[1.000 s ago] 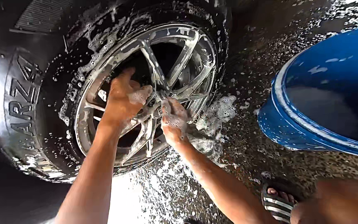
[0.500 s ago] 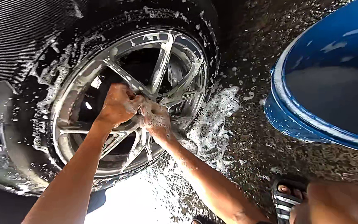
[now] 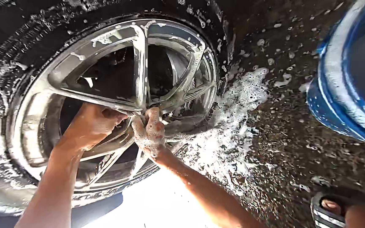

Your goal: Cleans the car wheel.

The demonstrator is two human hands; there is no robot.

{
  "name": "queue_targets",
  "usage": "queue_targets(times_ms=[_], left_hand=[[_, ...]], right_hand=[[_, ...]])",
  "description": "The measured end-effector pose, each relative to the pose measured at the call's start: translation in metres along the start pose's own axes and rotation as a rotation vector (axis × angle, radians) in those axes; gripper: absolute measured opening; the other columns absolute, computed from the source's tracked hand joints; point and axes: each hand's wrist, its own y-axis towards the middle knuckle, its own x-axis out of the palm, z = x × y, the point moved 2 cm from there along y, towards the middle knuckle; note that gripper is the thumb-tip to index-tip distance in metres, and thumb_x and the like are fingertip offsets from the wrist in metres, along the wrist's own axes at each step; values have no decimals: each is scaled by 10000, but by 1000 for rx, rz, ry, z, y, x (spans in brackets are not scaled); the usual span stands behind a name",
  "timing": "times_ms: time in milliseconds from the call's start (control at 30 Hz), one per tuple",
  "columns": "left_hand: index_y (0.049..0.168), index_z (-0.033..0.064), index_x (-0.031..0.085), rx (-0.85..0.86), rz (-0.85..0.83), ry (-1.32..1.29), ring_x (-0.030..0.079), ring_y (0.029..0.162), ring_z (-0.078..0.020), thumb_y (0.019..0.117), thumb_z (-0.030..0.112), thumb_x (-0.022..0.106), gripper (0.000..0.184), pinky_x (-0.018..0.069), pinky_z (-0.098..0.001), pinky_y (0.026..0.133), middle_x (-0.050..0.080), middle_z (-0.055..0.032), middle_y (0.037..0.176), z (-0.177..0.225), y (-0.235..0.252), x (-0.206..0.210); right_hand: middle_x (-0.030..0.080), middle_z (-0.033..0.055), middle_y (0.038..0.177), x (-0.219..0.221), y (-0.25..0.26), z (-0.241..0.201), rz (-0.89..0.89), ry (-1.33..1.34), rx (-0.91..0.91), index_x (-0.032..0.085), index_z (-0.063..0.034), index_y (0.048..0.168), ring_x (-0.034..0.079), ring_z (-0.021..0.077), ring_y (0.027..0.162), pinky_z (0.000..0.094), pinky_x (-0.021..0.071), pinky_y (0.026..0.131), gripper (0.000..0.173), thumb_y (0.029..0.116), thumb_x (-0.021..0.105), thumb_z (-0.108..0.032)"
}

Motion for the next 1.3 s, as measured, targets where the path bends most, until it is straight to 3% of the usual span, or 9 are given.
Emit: queue_targets(times_ms=[167,267,400,500,600,767,1033,1200,1300], left_hand=[[966,40,658,-1,-117,457,626,682,-101,916,5,667,62,544,-307,670,638,-31,767,12,17,-5],[1013,-60,671,-7,-70,508,659,855,-336,911,-73,647,106,506,-559,805,669,-209,912,16,12,-5],[917,100,579,-309,292,69,490,484,34,961,-18,585,126,447,-141,467,556,89,637,32,-1,-3],[1088,69,582,-287,338,-83,544,733,63,968,-24,532,160,488,-137,694,575,76,860,28,-16,4],[873,61,618,-241,341,26,510,502,11,972,2,552,133,466,-177,475,579,53,658,12,-16,18],[1066,-90,685,-135,130,421,635,1068,-481,962,56,607,195,448,-657,935,671,-317,1074,15,-5,29],[1096,-103,649,-238,92,472,621,1121,-458,900,95,700,283,441,-626,983,655,-309,1118,18,5,22],[777,144,563,-291,125,-182,404,466,-3,1024,45,475,281,361,-164,441,473,75,583,28,-44,-10],[765,231,551,-30,198,-374,496,494,17,997,48,468,307,445,-132,464,540,138,602,56,-70,-27]], right_hand=[[604,118,746,-13,2,-13,-76,21,6,518,-23,1179,632,240,644,414,519,551,302,969,647,-198],[534,60,701,-26,7,-36,-109,102,48,517,-52,1061,538,153,580,319,445,501,206,943,660,-142],[527,43,684,-32,6,-72,-240,236,-43,533,-52,1073,516,131,542,292,435,473,191,919,640,-91],[603,89,716,-27,0,-79,-233,186,-232,543,-46,1065,603,195,582,332,482,464,170,920,629,-64],[666,101,754,-32,3,-42,-167,-31,-418,659,-41,1118,647,227,589,382,510,464,209,915,622,-70],[753,139,879,-38,6,37,-148,-191,-552,736,-32,1151,724,279,692,459,582,586,290,903,588,-52],[719,144,815,-36,-1,23,-102,-170,-445,698,27,1100,679,224,631,378,561,566,230,903,607,-49],[653,127,813,-28,3,-50,-104,-88,-576,651,5,1046,636,184,642,295,520,530,169,879,639,-17],[678,160,899,-41,0,-52,-42,-170,-635,673,3,1173,661,212,707,318,539,580,256,924,659,-54]])
